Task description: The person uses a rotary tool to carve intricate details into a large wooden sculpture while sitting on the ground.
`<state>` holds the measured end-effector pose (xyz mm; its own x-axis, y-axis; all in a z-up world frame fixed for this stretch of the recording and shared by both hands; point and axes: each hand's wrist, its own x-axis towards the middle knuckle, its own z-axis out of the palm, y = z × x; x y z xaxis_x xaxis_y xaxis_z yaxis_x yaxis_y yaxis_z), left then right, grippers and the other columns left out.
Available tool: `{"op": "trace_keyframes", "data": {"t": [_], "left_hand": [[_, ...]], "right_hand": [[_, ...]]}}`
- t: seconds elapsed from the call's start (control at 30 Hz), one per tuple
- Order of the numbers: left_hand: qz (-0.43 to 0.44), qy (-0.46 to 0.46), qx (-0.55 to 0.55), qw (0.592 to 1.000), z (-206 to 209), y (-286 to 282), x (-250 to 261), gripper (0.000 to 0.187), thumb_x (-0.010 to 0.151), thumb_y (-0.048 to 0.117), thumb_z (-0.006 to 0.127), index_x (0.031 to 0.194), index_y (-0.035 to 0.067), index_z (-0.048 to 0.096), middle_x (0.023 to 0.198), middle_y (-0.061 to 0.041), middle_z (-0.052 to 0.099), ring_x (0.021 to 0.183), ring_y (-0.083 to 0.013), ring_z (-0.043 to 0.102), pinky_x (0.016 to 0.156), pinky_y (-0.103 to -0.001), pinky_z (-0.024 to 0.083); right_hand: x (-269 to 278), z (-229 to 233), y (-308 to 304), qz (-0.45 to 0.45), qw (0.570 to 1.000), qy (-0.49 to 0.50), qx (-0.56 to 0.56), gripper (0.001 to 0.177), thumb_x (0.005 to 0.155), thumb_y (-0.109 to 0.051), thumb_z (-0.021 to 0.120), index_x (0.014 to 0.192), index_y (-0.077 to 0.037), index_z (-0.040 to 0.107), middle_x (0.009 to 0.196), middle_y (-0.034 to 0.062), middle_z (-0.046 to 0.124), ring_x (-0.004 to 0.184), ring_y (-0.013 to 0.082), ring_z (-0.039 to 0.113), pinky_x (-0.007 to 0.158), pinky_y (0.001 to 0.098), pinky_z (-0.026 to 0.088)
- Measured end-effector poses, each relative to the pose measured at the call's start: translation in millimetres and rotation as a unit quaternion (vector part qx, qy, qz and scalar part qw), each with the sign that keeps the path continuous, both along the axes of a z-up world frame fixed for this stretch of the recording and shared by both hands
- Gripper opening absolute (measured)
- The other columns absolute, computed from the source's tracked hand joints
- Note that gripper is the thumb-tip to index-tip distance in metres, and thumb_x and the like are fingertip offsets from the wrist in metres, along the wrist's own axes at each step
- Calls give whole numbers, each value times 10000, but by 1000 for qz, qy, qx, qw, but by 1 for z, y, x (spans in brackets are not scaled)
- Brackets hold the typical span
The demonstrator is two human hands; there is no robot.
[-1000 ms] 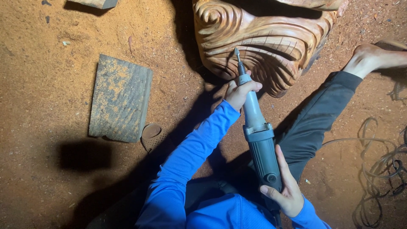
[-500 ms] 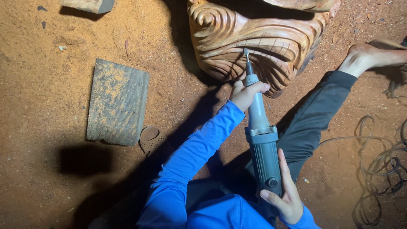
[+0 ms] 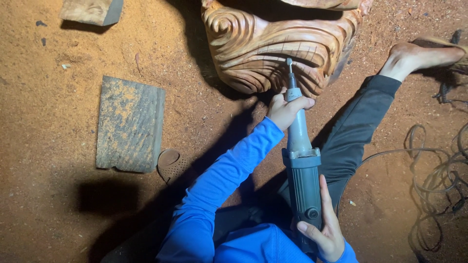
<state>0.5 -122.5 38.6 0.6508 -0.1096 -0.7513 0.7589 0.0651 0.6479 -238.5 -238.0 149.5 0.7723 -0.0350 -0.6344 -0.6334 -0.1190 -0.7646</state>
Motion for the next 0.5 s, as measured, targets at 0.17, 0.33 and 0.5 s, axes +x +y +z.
{"op": "trace_keyframes", "data": {"t": [0.17,0.33,0.5], "left_hand": [[-1,-39,-22,999,6,-9,-3,299,585,362,795,623,139,600,623,-9,591,621,-165,558,621,-311,452],[-6,-16,-38,999,16,-20,-8,284,596,339,779,662,128,601,707,-30,572,694,-178,569,653,-344,469],[13,-27,-46,998,6,-42,-25,301,594,317,805,670,84,630,676,-62,645,642,-160,631,598,-310,522]], "right_hand": [[-11,-5,-7,0,999,-34,16,1185,706,-218,719,1646,-97,8,1702,129,214,1525,224,296,1224,381,211],[-19,-5,-12,-20,999,-29,24,1203,692,-218,729,1653,-111,12,1684,120,266,1515,208,317,1219,354,204],[-47,-17,-25,-59,995,-36,66,1239,672,-173,753,1657,-111,4,1682,121,274,1499,178,324,1202,313,205]]}}
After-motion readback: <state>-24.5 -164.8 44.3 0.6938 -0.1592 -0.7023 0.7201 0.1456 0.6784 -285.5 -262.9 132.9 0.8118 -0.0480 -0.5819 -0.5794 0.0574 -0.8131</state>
